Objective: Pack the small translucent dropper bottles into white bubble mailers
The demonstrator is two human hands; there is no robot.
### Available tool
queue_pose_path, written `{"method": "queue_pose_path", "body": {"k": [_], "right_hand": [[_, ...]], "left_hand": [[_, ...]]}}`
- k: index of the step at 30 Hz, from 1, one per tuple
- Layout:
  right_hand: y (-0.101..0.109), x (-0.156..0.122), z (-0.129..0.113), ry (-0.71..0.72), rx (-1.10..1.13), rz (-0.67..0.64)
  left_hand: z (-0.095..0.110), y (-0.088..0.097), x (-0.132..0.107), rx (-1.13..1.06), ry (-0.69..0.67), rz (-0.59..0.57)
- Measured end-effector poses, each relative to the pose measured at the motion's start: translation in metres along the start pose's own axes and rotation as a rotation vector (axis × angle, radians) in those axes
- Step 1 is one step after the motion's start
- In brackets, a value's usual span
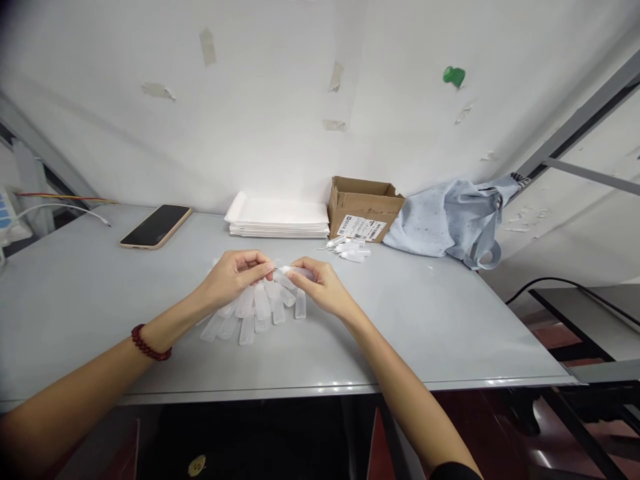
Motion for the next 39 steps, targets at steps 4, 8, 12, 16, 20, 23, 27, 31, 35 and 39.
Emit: {"method": "queue_pose_path", "body": {"k": [4, 8, 12, 16, 20, 23, 27, 31, 35, 39], "right_hand": [[-0.006, 0.002, 0.001, 0.005, -0.007, -0.002], [-0.003, 0.006, 0.002, 0.019, 0.008, 0.027], [0.035, 0.015, 0.015, 0.037, -0.147, 0.248], [0.080, 0.021, 0.035, 0.018, -0.714, 0.404], [0.109, 0.020, 0.060, -0.065, -0.882, 0.420], [0.118, 0.016, 0.071, -0.126, -0.973, 0.419], [0.118, 0.017, 0.075, -0.176, -1.050, 0.398], [0.115, 0.019, 0.073, -0.181, -1.097, 0.403], [0.107, 0.022, 0.068, -0.137, -1.126, 0.393], [0.094, 0.026, 0.067, -0.071, -1.140, 0.296]], "left_hand": [[-0.004, 0.006, 0.005, -0.008, 0.014, 0.015], [-0.004, 0.023, 0.010, -0.005, 0.027, 0.092], [-0.015, 0.047, 0.016, 0.029, 0.104, 0.209], [-0.033, 0.063, 0.022, 0.185, 0.183, 0.229], [-0.044, 0.060, 0.026, 0.417, 0.209, 0.102], [-0.043, 0.056, 0.025, 0.535, 0.180, 0.060], [-0.034, 0.056, 0.024, 0.631, 0.087, 0.100], [-0.033, 0.059, 0.023, 0.682, 0.044, 0.151], [-0.032, 0.059, 0.022, 0.704, 0.025, 0.181], [-0.030, 0.058, 0.022, 0.700, 0.036, 0.180]]}}
Point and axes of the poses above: each hand's wrist, its own x-axis towards the middle knuckle, its own y-axis out of the back of the hand, z = x × y, the point moved 8 cm from there along x, towards the middle knuckle, and after that the axes turned 4 degrees about z, right-handed, at the moved point
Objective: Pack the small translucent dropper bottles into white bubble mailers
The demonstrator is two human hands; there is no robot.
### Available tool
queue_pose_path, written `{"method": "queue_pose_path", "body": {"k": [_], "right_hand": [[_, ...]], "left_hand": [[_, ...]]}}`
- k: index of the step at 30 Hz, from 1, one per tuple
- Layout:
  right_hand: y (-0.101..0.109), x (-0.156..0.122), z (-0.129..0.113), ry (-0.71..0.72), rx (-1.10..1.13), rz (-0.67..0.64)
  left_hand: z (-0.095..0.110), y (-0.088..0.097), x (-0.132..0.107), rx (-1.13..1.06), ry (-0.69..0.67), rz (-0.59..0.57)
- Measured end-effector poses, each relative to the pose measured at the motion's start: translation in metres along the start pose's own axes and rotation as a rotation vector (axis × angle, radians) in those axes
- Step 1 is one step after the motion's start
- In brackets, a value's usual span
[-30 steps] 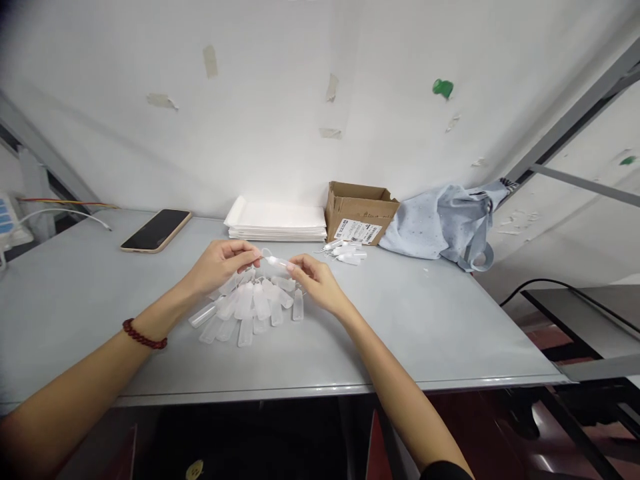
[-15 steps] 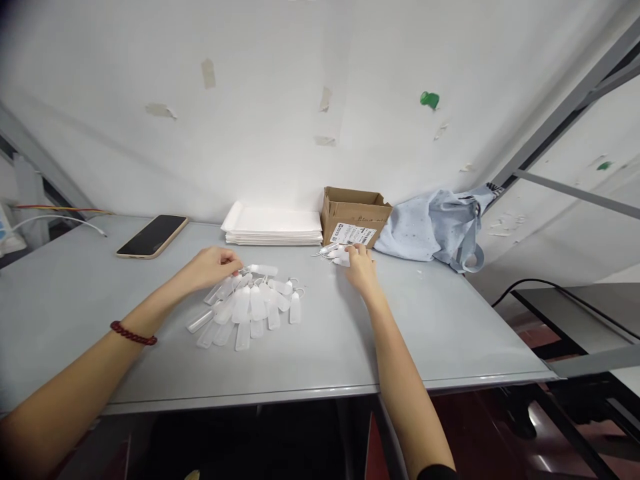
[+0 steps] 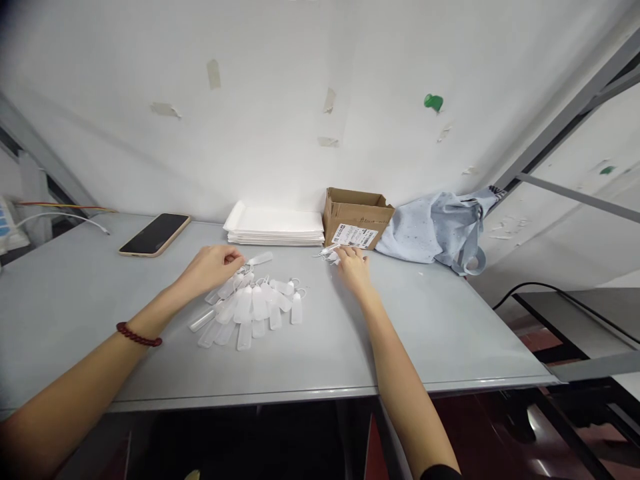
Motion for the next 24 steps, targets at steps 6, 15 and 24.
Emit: {"method": "queue_pose_path", "body": {"k": [6, 15, 24], "right_hand": [[-0.006, 0.002, 0.003, 0.004, -0.001, 0.002], [-0.010, 0.005, 0.005, 0.033, 0.086, 0.057], [0.033, 0.000, -0.008, 0.034, 0.440, 0.308]], "left_hand": [[0.004, 0.001, -0.001, -0.013, -0.007, 0.001], [0.009, -0.002, -0.003, -0.037, -0.048, -0.013], [0.018, -0.005, -0.008, -0.046, -0.062, -0.039]]}}
Point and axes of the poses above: each hand's wrist, its own x-axis towards the middle knuckle, its own y-axis out of the back of the hand, z = x × y, the point moved 8 cm from there along x, towards the middle knuckle, and after that the axes turned 4 degrees about z, right-handed, at the moved point
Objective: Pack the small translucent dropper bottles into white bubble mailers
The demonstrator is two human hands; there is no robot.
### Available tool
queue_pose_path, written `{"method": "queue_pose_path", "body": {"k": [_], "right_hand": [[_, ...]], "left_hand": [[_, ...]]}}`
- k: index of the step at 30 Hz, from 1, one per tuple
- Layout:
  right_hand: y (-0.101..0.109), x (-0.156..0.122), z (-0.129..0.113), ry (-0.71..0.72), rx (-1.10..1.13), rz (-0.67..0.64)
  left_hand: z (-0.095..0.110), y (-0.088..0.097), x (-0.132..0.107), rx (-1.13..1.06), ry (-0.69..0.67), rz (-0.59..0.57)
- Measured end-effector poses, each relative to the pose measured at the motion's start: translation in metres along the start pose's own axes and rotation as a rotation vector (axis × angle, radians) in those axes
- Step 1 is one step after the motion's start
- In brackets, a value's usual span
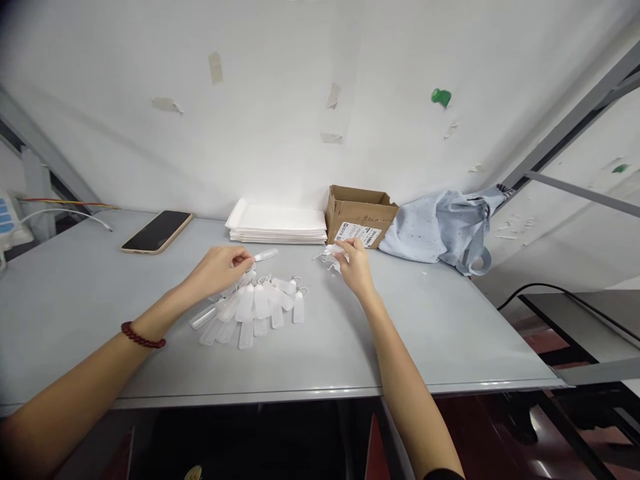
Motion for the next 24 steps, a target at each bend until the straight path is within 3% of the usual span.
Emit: {"method": "queue_pose_path", "body": {"k": [2, 9, 16, 24], "right_hand": [[0.006, -0.001, -0.006, -0.055, 0.168, 0.041], [0.000, -0.009, -0.028, -0.259, 0.659, -0.074], [-0.011, -0.021, -0.052, -0.286, 0.810, -0.220], [-0.016, -0.027, -0.064, -0.309, 0.911, -0.289]], "left_hand": [[0.004, 0.001, -0.001, -0.036, -0.008, 0.004], [0.020, 0.000, -0.007, -0.304, 0.011, -0.012], [0.022, -0.009, -0.014, -0.473, 0.095, -0.092], [0.030, -0.005, -0.015, -0.532, 0.099, -0.103]]}}
Point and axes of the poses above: each hand's wrist, its own x-axis towards the middle knuckle, its own y-axis out of the back of the hand, z = x × y, the point moved 8 cm from there along x, towards the middle knuckle, and after that the axes turned 4 degrees about z, right-handed, at the moved point
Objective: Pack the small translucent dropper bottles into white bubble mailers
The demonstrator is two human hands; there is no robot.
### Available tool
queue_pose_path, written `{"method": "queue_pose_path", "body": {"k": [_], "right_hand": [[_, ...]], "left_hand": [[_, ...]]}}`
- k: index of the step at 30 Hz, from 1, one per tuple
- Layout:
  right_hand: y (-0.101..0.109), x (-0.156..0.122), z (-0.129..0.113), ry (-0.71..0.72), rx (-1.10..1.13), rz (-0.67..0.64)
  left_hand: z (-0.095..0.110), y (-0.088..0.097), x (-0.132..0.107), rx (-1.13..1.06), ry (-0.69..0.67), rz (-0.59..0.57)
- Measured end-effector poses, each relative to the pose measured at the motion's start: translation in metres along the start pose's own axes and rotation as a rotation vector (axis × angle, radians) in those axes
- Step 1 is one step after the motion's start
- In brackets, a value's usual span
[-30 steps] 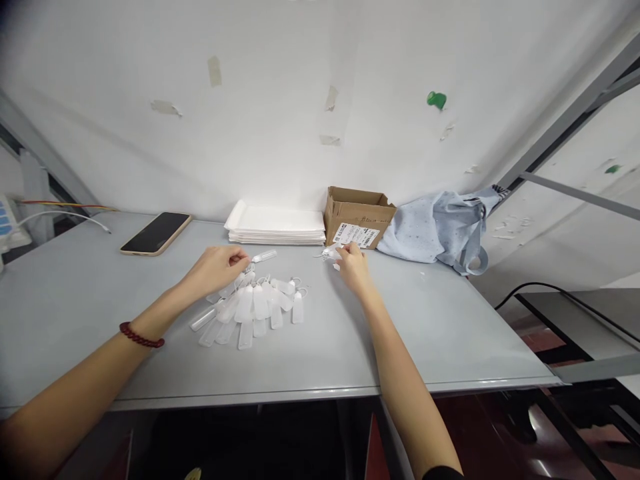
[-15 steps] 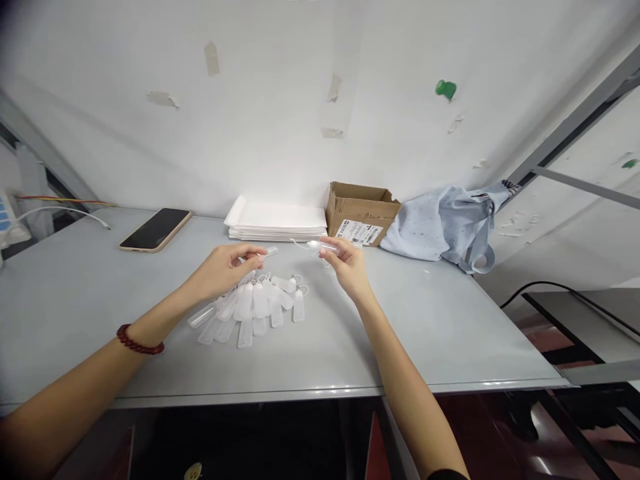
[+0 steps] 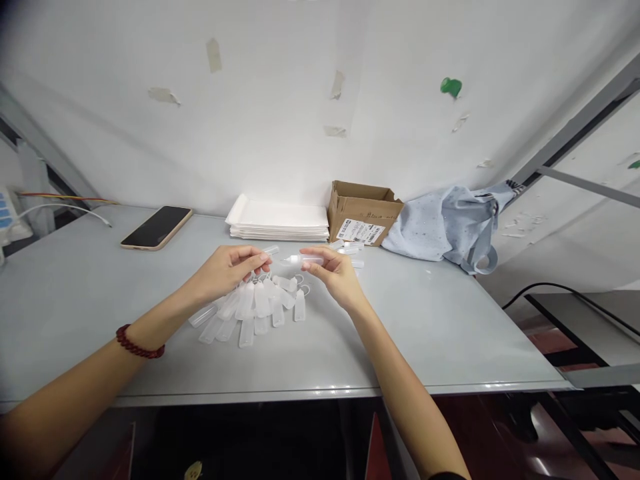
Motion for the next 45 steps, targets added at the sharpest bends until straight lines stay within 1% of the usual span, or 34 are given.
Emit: {"method": "queue_pose_path", "body": {"k": [4, 7, 11, 17, 22, 32, 45], "right_hand": [[-0.004, -0.001, 0.002, -0.013, 0.038, -0.056], [-0.005, -0.001, 0.002, -0.019, 0.057, -0.074], [-0.005, -0.001, 0.001, -0.013, 0.070, -0.066], [-0.005, -0.001, 0.003, -0.024, 0.072, -0.044], [-0.006, -0.002, 0.003, -0.026, 0.092, -0.043], [-0.006, -0.002, 0.004, -0.003, 0.104, -0.041], [-0.006, -0.003, 0.002, -0.018, 0.100, -0.036]], "left_hand": [[0.000, -0.001, 0.000, -0.025, 0.014, -0.006], [0.000, -0.001, -0.001, -0.037, 0.028, -0.009], [0.003, 0.000, -0.002, -0.055, 0.016, -0.021], [0.011, -0.004, -0.006, -0.063, -0.052, -0.062], [0.012, -0.006, -0.006, -0.053, -0.090, -0.077], [0.011, -0.006, -0.006, -0.076, -0.085, -0.075], [0.010, -0.006, -0.006, -0.098, -0.066, -0.058]]}}
Point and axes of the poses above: each hand's wrist, its own x-axis towards the middle knuckle, its own y-axis out of the back of the hand, z = x × y, the point moved 8 cm from there along x, towards the middle knuckle, and after that the axes turned 4 degrees about z, right-handed, at the moved point
